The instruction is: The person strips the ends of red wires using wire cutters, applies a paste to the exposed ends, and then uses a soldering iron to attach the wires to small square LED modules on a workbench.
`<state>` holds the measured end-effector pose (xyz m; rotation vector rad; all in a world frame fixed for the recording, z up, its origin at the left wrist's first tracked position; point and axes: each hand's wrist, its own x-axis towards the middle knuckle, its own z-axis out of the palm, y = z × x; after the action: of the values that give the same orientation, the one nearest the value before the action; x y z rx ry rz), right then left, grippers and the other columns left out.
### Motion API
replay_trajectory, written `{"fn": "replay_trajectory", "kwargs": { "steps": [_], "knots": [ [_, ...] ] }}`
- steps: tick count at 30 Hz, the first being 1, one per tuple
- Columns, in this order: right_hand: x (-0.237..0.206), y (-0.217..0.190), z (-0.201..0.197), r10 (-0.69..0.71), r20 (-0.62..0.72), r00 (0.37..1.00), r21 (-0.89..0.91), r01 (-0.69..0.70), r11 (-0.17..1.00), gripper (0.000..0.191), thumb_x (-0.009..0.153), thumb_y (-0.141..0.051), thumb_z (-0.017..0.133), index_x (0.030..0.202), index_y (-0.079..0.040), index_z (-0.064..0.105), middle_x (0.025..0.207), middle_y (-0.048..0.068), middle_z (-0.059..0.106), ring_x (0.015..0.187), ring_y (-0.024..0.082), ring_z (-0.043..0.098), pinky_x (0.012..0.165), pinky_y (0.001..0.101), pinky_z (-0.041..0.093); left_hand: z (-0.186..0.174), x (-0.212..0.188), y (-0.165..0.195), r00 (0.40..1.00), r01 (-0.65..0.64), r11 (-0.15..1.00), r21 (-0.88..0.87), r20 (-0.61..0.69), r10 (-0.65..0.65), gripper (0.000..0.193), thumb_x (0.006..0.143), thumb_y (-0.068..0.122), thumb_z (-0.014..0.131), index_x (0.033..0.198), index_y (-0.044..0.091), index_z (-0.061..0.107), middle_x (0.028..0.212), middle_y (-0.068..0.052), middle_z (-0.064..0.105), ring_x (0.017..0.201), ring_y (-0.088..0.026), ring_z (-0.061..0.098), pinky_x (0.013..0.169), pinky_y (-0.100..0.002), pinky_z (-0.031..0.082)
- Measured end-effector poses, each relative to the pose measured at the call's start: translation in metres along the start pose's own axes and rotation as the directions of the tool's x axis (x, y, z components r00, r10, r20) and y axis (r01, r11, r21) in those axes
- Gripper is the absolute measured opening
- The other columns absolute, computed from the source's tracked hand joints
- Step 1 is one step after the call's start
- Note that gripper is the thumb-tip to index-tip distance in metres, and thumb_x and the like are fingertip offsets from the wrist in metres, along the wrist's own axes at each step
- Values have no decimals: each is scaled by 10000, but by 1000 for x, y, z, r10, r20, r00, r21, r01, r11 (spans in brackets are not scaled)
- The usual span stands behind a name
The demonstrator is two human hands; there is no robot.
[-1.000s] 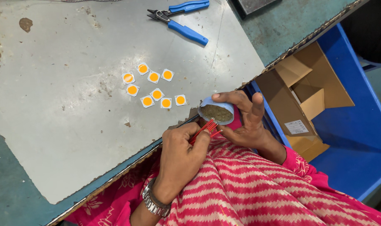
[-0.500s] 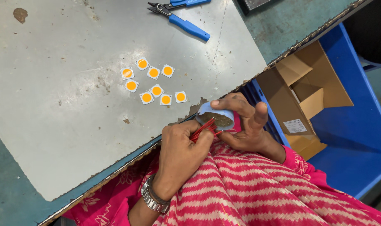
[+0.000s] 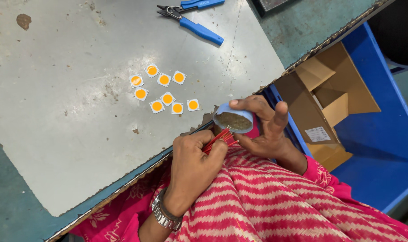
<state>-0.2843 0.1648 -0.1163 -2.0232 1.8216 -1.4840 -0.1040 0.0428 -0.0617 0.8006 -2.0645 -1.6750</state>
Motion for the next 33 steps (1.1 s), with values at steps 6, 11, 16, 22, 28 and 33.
{"fn": "replay_trajectory", "kwargs": {
  "steps": [6, 11, 16, 22, 28, 33],
  "knots": [
    [-2, 0, 0, 8, -36, 999, -3, -8, 1000, 1378, 789, 68, 835, 1632, -361, -168, 1295, 182, 613, 1140, 324, 645, 1020, 475, 518, -2, -1, -1, 999, 17, 999, -37, -30, -18, 259, 836, 117, 648, 645, -43, 574, 478, -104, 410, 449, -88, 388, 431, -346, 318],
    [-5, 2, -1, 9, -41, 999, 77, -5, 997, 1346, 789, 81, 800, 1637, -362, -147, 1332, 205, 592, 1136, 336, 602, 1054, 510, 462, -3, -1, -2, 999, -13, 997, -73, -33, 11, 220, 846, 89, 646, 695, -49, 563, 523, -103, 444, 491, -85, 392, 452, -341, 326],
    [-8, 3, 0, 9, -49, 999, 109, -4, 994, 1332, 783, 89, 784, 1640, -366, -129, 1338, 208, 587, 1160, 351, 584, 1089, 542, 424, -3, -2, -8, 998, -33, 999, -26, -46, 32, 303, 847, 78, 665, 672, -54, 456, 551, -134, 382, 520, -107, 331, 473, -354, 309],
    [-9, 3, 3, -11, -70, 998, 97, 17, 995, 1359, 784, 85, 813, 1641, -366, -141, 1325, 188, 589, 1176, 333, 605, 1122, 542, 419, -2, -3, -13, 998, -46, 996, -74, -38, 43, 296, 867, 78, 659, 679, -39, 463, 557, -104, 376, 544, -78, 334, 475, -346, 307],
    [-8, 3, 4, -8, -72, 997, 92, 14, 996, 1360, 782, 85, 817, 1637, -365, -139, 1318, 184, 594, 1182, 323, 614, 1124, 542, 421, -2, -2, -14, 1000, 5, 995, -95, -16, -6, 329, 879, 71, 653, 656, -43, 439, 542, -72, 342, 554, -55, 315, 470, -334, 277],
    [-10, 4, 4, -34, -75, 997, 95, 41, 995, 1350, 788, 71, 816, 1637, -344, -147, 1292, 176, 607, 1194, 304, 641, 1144, 574, 433, -2, -3, -20, 997, 78, 970, -231, 26, -74, 242, 895, 67, 623, 688, -55, 589, 594, -28, 624, 590, -16, 513, 515, -257, 413]
  ]
}}
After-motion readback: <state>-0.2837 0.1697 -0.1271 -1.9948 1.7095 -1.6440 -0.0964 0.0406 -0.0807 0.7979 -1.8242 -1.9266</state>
